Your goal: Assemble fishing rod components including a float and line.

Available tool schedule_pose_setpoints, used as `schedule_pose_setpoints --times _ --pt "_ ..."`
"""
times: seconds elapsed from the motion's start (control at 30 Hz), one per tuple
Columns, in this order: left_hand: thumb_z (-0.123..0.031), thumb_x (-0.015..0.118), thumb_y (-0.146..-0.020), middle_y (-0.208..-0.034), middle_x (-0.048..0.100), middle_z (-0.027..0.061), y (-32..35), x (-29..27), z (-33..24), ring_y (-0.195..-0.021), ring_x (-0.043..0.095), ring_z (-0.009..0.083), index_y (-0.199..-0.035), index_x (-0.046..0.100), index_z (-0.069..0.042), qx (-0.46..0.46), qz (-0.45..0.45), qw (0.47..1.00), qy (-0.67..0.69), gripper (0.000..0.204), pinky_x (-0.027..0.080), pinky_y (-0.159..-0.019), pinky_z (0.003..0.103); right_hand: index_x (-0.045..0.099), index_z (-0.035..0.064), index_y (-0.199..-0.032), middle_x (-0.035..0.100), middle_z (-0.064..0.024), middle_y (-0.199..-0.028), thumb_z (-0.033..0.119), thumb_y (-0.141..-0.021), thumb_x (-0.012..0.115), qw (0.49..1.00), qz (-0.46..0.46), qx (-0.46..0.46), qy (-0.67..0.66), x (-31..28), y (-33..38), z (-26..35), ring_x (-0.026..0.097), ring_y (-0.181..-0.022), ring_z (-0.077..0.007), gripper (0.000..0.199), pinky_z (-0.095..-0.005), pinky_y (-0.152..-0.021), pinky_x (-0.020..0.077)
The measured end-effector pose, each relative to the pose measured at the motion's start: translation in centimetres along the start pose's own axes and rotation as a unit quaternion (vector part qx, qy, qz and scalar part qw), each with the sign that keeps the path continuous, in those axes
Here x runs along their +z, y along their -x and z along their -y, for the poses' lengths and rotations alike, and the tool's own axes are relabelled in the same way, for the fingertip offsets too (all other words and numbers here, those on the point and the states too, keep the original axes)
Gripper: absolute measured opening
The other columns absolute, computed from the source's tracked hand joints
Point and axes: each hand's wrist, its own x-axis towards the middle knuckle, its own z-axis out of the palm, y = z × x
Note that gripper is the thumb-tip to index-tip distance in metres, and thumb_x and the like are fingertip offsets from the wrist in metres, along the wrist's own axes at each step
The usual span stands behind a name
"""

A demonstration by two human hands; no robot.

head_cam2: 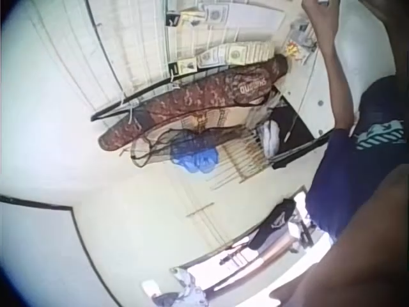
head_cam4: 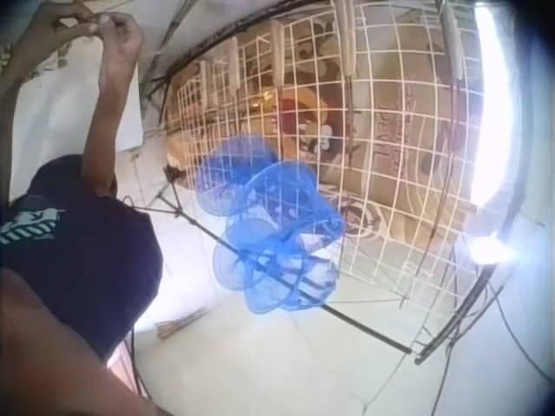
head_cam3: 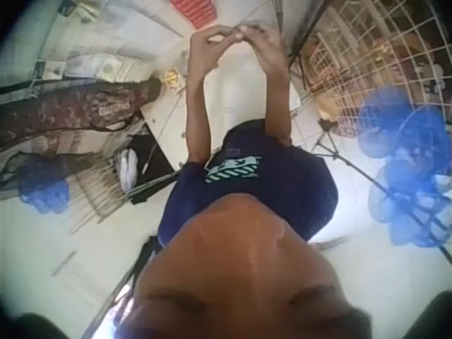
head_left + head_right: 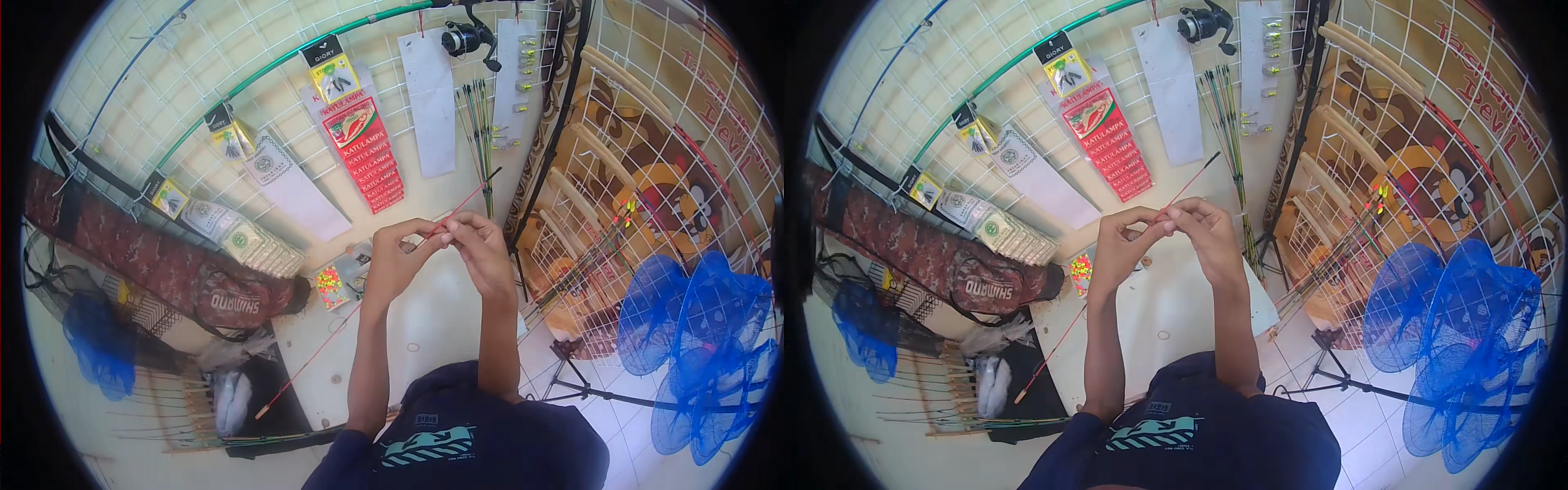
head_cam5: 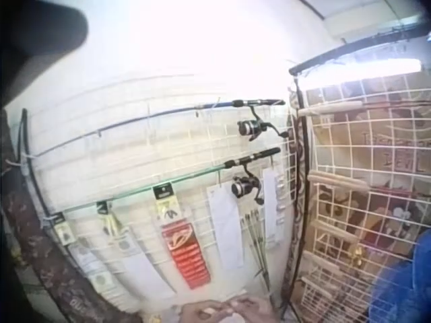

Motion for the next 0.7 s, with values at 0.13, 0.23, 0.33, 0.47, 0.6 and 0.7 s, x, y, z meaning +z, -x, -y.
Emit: schedule_pose_setpoints --times 0.13,0.23,0.33,0.47,0.6,0.7 --pt "-0.018 0.070 -0.087 -0.075 0.069 0.0024 0.1 0.1 -0.7 -0.067 0.058 0.0025 -0.098 0.072 -0.003 0.001 0.015 1.000 0.005 0.019 0.038 -0.051 0.018 0.064 -0.0012 -0.096 0.067 -0.0084 -0.089 0.010 -0.091 0.063 0.999 -0.018 -0.022 -0.021 0.0 0.0 0.1 0.062 -0.083 -0.0126 0.013 -0.0276 -0.081 0.0469" --pt "-0.022 0.062 -0.093 -0.079 0.072 0.0067 0.3 0.3 -0.8 -0.070 0.062 0.0053 -0.100 0.071 -0.001 -0.028 0.004 0.999 0.025 0.024 0.043 -0.057 0.018 0.063 -0.0007 -0.097 0.066 -0.0086 -0.089 0.011 -0.091 0.063 0.993 -0.072 -0.088 -0.043 0.0 -0.5 0.2 0.061 -0.084 -0.0128 0.013 -0.0279 -0.081 0.0471" --pt "-0.022 0.061 -0.094 -0.080 0.072 0.0074 0.4 0.2 -1.4 -0.061 0.060 0.0040 -0.102 0.070 0.000 -0.037 0.011 0.999 0.038 0.026 0.041 -0.048 0.018 0.063 -0.0007 -0.098 0.066 -0.0081 -0.089 0.011 -0.091 0.064 0.987 -0.116 -0.110 -0.035 0.5 -0.9 1.0 0.060 -0.083 -0.0125 0.014 -0.0278 -0.081 0.0470" --pt "-0.023 0.059 -0.095 -0.083 0.073 0.0119 0.4 0.1 -1.2 -0.039 0.050 0.0038 -0.108 0.067 -0.001 -0.073 0.044 0.994 0.062 0.027 0.031 -0.031 0.020 0.064 -0.0018 -0.099 0.066 -0.0071 -0.091 0.010 -0.089 0.066 0.981 -0.139 -0.132 -0.022 0.7 -1.4 1.6 0.060 -0.086 -0.0113 0.015 -0.0269 -0.079 0.0455" --pt "-0.018 0.059 -0.094 -0.084 0.072 0.0156 0.6 0.5 -1.6 -0.036 0.048 0.0042 -0.109 0.054 -0.001 -0.057 0.035 0.996 0.061 0.023 0.029 -0.030 0.020 0.065 -0.0029 -0.100 0.066 -0.0074 -0.092 0.009 -0.088 0.068 0.976 -0.156 -0.150 -0.039 0.7 -1.9 1.8 0.060 -0.087 -0.0103 0.017 -0.0257 -0.077 0.0435" --pt "-0.019 0.059 -0.094 -0.082 0.072 0.0153 0.6 0.2 -1.5 -0.035 0.046 0.0040 -0.099 0.052 -0.002 -0.055 0.033 0.996 0.066 0.019 0.028 -0.029 0.021 0.065 -0.0027 -0.100 0.067 -0.0076 -0.092 0.009 -0.088 0.067 0.973 -0.164 -0.155 -0.048 0.6 -2.1 1.6 0.059 -0.086 -0.0099 0.017 -0.0251 -0.076 0.0428"
